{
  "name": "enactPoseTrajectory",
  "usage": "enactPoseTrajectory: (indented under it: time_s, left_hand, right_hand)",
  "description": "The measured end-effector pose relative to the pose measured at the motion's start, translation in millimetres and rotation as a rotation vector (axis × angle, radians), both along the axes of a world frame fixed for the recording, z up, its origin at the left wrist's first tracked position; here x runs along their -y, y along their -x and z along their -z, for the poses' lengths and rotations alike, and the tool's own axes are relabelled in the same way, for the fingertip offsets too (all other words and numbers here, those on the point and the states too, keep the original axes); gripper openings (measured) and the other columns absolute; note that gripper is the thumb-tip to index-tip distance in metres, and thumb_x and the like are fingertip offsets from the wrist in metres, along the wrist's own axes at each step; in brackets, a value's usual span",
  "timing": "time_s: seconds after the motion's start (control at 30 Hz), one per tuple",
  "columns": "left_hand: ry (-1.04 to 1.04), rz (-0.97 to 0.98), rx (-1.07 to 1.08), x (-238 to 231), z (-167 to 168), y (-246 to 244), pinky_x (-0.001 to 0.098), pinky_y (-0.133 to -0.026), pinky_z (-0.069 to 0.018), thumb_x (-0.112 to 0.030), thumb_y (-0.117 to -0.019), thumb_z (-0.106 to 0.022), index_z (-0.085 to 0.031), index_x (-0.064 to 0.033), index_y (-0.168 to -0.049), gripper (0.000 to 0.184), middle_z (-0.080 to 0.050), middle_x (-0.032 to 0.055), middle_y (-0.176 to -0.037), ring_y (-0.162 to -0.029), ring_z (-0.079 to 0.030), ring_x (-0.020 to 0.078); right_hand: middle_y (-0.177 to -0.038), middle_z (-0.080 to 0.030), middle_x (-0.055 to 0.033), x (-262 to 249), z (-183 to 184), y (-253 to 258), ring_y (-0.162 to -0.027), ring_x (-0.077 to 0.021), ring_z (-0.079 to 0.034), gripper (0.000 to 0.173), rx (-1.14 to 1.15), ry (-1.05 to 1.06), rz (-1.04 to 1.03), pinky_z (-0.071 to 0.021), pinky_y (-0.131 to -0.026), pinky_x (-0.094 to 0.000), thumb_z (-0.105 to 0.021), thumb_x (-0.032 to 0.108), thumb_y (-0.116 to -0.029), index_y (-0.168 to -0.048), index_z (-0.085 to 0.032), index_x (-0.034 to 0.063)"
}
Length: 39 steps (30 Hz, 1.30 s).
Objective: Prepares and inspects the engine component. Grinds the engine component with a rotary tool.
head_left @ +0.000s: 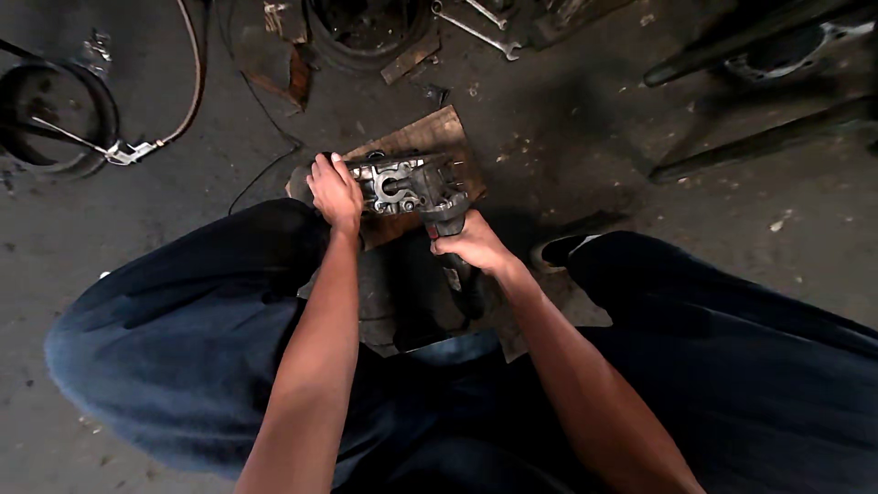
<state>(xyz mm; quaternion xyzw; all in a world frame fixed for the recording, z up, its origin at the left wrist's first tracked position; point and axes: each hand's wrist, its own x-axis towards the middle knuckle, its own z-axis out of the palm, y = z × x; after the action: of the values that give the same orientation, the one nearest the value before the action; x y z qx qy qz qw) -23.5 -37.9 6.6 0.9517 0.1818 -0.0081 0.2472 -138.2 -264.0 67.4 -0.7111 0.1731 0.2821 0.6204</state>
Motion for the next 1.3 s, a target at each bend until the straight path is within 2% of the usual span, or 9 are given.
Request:
enactPoseTrajectory:
  time_s: [0.1,0.23,0.4,0.6,0.73,1.3]
  left_hand:
    - [-0.017,-0.001,-0.003,0,-1,-1,0.0592,-0.104,-0.0453,-0.041,-0.1119,-0.024,-0.057,-0.0006,-0.136,0.058,-0.063,0.0234,-0.132,-0.129,-0.057,0.0399]
    - [-0.035,-0.004,-0.008,1,0,-4,0.0575,-0.107,-0.0438,-0.041,-0.1118,-0.023,-0.057,-0.0005,-0.136,0.058,-0.064,0.0225,-0.131,-0.129,-0.057,0.0387]
    - [-0.022,-0.008,-0.008,1,-1,-3,0.0582,-0.105,-0.0455,-0.041,-0.1117,-0.024,-0.057,-0.0009,-0.136,0.057,-0.064,0.0229,-0.131,-0.129,-0.058,0.0392]
    - [-0.024,-0.008,0.001,0,1,-1,0.0564,-0.107,-0.045,-0.041,-0.1119,-0.024,-0.057,-0.0008,-0.136,0.057,-0.063,0.0229,-0.132,-0.13,-0.057,0.0384]
    - [-0.013,-0.01,-0.009,1,-2,-4,0.0592,-0.102,-0.0469,-0.043,-0.1114,-0.023,-0.057,-0.0012,-0.136,0.059,-0.064,0.0229,-0.131,-0.128,-0.058,0.0398]
    - [-0.028,-0.008,-0.002,1,0,-4,0.0562,-0.105,-0.0457,-0.041,-0.1118,-0.022,-0.058,-0.0017,-0.136,0.058,-0.064,0.0206,-0.133,-0.13,-0.057,0.0367]
  right_hand:
    - [-0.094,-0.074,-0.009,9,-5,2,-0.085,-0.0196,-0.073,0.044,-0.015,0.001,-0.005,-0.0628,-0.075,-0.041,-0.087,0.003,-0.0666,-0.107,-0.07,0.0061]
    - [-0.092,-0.074,-0.0084,14,-10,2,-0.084,-0.0189,-0.073,0.044,0.0,0.001,-0.008,-0.0628,-0.073,-0.0402,-0.087,0.004,-0.0659,-0.106,-0.07,0.0063]
    - [-0.091,-0.074,-0.008,10,-6,1,-0.082,-0.0184,-0.072,0.039,0.018,-0.03,-0.007,-0.0622,-0.071,-0.0401,-0.085,0.004,-0.0655,-0.102,-0.071,0.0072]
    - [-0.092,-0.073,-0.0072,13,-17,2,-0.084,-0.0176,-0.072,0.043,0.001,0.042,-0.006,-0.0616,-0.072,-0.0409,-0.087,0.006,-0.065,-0.105,-0.07,0.0084]
    - [-0.094,-0.074,-0.0074,8,-20,1,-0.085,-0.0174,-0.072,0.046,0.03,0.069,-0.018,-0.0622,-0.075,-0.0412,-0.089,0.004,-0.0656,-0.107,-0.069,0.0075]
    - [-0.091,-0.074,-0.0048,11,-18,-3,-0.082,-0.0152,-0.072,0.043,0.056,0.107,-0.076,-0.0617,-0.071,-0.0398,-0.088,0.008,-0.064,-0.103,-0.071,0.01]
